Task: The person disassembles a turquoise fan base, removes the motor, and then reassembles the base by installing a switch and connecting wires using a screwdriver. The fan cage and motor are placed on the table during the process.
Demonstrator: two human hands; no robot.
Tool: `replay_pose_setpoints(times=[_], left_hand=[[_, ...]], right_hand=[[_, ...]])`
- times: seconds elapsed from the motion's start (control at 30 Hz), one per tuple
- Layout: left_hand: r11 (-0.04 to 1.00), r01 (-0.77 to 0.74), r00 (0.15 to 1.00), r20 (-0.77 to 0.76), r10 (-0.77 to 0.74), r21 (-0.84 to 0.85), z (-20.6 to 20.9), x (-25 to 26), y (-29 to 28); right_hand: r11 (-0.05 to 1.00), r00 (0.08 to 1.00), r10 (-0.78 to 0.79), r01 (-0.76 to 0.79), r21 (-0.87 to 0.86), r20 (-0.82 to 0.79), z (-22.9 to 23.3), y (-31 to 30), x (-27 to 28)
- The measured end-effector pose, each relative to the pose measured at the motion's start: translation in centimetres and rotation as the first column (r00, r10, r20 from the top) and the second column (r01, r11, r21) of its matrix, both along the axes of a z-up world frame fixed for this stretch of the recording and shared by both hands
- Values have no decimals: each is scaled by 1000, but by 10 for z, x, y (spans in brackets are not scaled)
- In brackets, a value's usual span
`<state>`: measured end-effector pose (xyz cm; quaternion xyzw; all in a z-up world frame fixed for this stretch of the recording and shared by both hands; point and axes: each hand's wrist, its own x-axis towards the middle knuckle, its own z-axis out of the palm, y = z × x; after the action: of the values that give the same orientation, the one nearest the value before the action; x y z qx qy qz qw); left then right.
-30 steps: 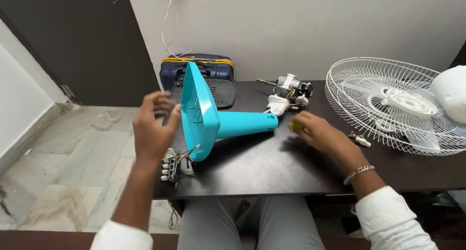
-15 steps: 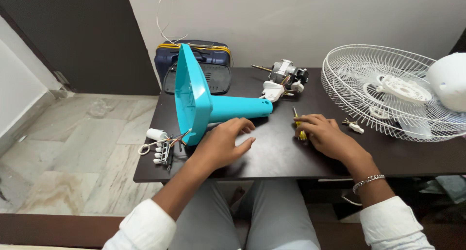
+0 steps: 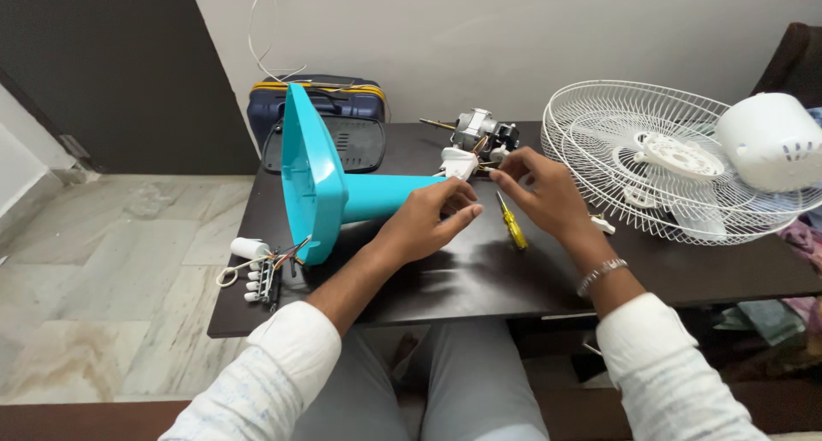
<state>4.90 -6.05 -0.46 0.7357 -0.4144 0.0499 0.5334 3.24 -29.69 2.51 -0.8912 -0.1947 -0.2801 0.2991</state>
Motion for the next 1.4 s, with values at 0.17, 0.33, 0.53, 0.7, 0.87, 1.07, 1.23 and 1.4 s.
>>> replay_pose_setpoints(times=[0.17,0.33,0.53,0.7,0.87,1.07,1.23,1.4], left_hand=[[978,90,995,15,-95,187,-11,16,-4],[949,133,988,-109,-106,284,-25,20,2],[972,94,995,-54,-85,213,-24,11,3],[951,43,999,-8,-43,306,-18,1,6],[956,47,999,-5,-48,289,-17,0,4],[941,-14,992,123,-29,337,-22,0,5],[932,-53,983,182,-14,357,-26,1,6],[930,-65,966,256,-32,361,-31,2,7]], right_hand=[[975,980,-196,195,-105,-8,-5,-2,21],[976,981,-178,186,-117,78,-25,-11,30],[970,979,-154,175,-171,132,-43,-17,31],[958,969,-231,243,-151,91,-45,-20,29],[979,987,-124,139,-149,106,-47,-13,23],[975,990,-118,132,-181,82,-45,-6,20],[976,990,-98,115,-186,97,-46,-7,21],[962,986,-148,162,-220,81,-49,-8,22]])
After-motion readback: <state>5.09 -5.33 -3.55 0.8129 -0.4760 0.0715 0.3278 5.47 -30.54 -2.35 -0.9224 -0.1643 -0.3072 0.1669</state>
